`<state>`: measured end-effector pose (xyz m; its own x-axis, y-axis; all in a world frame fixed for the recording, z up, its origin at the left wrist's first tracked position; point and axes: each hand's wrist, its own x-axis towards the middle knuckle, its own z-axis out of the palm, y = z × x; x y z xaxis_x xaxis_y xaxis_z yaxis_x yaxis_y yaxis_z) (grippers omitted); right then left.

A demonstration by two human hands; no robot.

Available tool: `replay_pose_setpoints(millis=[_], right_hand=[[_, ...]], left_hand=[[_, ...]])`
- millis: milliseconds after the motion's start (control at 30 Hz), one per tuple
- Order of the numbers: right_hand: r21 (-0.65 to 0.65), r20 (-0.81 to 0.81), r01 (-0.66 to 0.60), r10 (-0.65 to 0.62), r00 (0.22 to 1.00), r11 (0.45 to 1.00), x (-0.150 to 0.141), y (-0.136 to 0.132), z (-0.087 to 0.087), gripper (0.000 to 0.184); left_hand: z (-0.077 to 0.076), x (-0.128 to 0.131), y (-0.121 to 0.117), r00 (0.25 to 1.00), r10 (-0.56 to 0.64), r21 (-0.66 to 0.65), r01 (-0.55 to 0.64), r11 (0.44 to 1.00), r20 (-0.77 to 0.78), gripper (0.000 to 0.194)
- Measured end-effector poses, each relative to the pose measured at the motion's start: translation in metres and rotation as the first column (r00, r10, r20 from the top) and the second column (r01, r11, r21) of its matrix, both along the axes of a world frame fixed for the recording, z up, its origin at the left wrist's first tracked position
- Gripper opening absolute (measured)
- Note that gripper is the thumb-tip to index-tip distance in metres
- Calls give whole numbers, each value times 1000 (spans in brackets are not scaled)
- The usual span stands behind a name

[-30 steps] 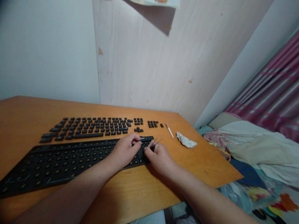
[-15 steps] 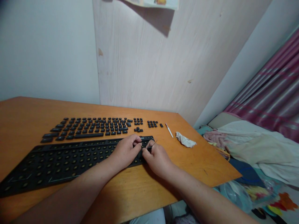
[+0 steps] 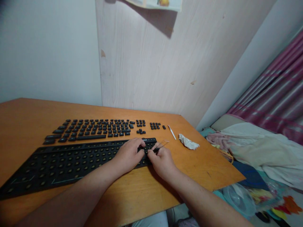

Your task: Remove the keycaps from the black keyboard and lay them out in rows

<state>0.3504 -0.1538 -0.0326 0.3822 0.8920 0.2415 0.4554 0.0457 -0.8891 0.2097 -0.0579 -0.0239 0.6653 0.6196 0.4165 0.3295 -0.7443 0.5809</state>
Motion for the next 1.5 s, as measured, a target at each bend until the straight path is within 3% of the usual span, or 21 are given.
replay_pose_setpoints(millis=[133, 400, 533, 667, 967, 1100, 1200, 1333, 1500], right_hand=[[38, -69, 60, -57, 996, 997, -2, -1, 5, 22], [47, -77, 150, -147, 986, 987, 1, -3, 38, 29], [88, -87, 146, -139, 987, 985, -4, -1, 39, 30], [97, -108, 126, -115, 987, 987, -9, 3, 33, 27], [128, -123, 60, -44, 991, 990, -14, 8, 32, 24], [191, -28, 61, -56, 998, 980, -10, 4, 36, 26], [249, 163, 16, -58, 985, 968, -1, 4, 37, 26], [262, 525, -165, 3, 851, 951, 12, 7, 35, 20], [160, 693, -244, 67, 717, 957, 16, 7, 37, 28]], left_hand=[[1, -1, -1, 999, 2, 21, -1, 1000, -34, 16], [2, -2, -4, 1000, -20, -10, 20, 1000, 11, 19], [4, 1, -6, 986, -87, -141, 107, 984, 141, 22], [5, 4, -7, 947, -151, -300, 237, 924, 283, 18], [2, 10, -4, 910, -13, -491, 235, 839, 414, 14], [7, 9, -3, 901, 45, -571, 235, 786, 432, 16], [10, 7, -1, 896, 78, -613, 233, 755, 437, 13], [14, 5, -1, 893, 100, -655, 241, 716, 439, 14], [16, 3, -3, 890, 109, -675, 249, 695, 442, 15]])
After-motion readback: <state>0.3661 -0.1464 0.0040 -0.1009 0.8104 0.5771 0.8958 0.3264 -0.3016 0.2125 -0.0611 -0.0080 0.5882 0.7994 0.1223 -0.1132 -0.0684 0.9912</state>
